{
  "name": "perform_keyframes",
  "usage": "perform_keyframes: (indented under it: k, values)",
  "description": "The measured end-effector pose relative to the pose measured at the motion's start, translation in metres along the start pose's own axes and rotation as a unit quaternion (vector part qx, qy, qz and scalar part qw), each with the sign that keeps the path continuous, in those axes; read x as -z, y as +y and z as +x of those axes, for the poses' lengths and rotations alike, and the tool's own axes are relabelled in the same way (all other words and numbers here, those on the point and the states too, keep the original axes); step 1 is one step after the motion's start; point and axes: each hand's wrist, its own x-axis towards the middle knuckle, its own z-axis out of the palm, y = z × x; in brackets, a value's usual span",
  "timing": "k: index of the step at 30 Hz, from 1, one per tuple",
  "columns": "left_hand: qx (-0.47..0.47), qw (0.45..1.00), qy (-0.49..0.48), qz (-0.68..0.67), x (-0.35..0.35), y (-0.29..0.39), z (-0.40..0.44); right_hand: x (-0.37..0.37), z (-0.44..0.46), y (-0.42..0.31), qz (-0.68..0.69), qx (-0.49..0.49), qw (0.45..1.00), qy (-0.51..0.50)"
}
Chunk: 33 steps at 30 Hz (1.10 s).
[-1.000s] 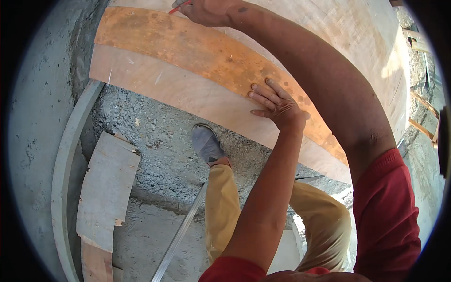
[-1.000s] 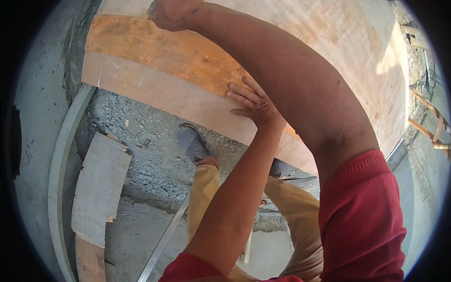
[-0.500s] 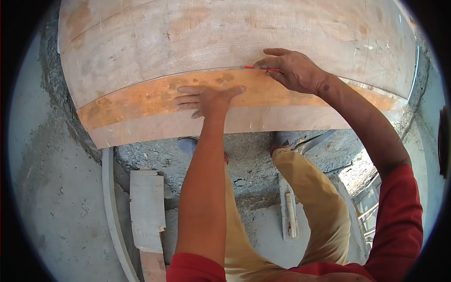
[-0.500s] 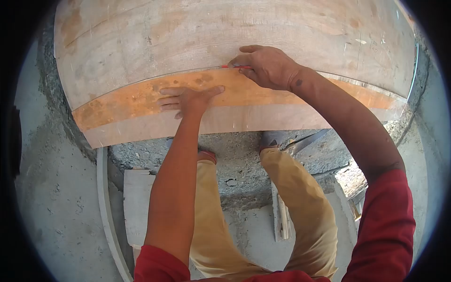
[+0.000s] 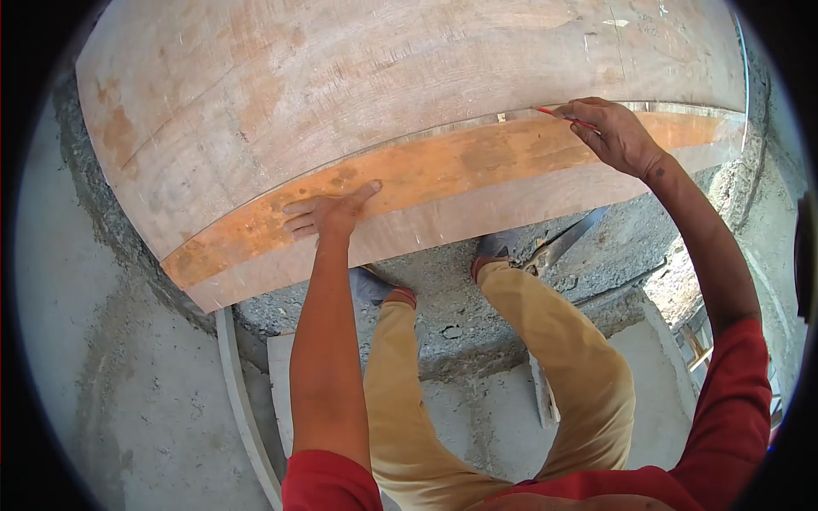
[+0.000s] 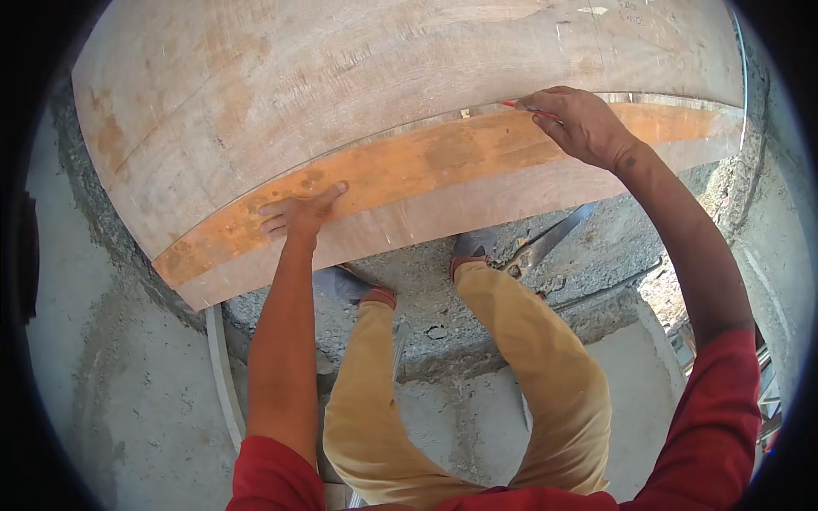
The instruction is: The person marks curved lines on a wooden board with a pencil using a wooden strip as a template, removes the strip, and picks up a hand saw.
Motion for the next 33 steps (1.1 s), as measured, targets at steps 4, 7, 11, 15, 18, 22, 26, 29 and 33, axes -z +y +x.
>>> perform_keyframes:
  k: [4, 7, 11, 15, 18, 22, 26, 29, 33]
  values:
    - [-0.015, 1.000, -0.008, -0.009, 0.006, 0.004, -0.009, -0.042, -0.018, 0.004, 0.088, 0.004, 0.987, 0.131]
    - [-0.032, 0.999, -0.012, 0.002, 0.006, 0.004, -0.012, -0.087, -0.010, 0.010, -0.039, 0.058, 0.986, 0.151]
    - [-0.037, 0.999, -0.016, 0.036, 0.012, 0.010, -0.025, -0.117, -0.001, 0.014, -0.127, 0.021, 0.988, 0.082]
    - [-0.083, 0.995, -0.052, 0.023, 0.011, -0.006, -0.008, -0.124, 0.002, 0.024, -0.137, 0.023, 0.985, 0.102]
    - [-0.166, 0.969, -0.181, 0.001, 0.034, -0.029, 0.009, -0.125, 0.003, 0.029, -0.135, 0.044, 0.984, 0.106]
    - [-0.328, 0.935, -0.113, 0.079, 0.085, -0.047, -0.020, -0.117, 0.005, 0.038, -0.139, 0.102, 0.974, 0.147]
    - [-0.446, 0.803, 0.204, 0.337, 0.124, -0.038, -0.047, -0.093, 0.024, 0.042, -0.162, 0.134, 0.956, 0.202]
    - [-0.499, 0.754, 0.219, 0.368, 0.150, -0.011, 0.016, -0.073, 0.055, 0.049, -0.162, 0.099, 0.964, 0.188]
    - [-0.513, 0.772, 0.206, 0.315, 0.148, 0.028, 0.045, -0.058, 0.072, 0.040, -0.179, 0.002, 0.971, 0.158]
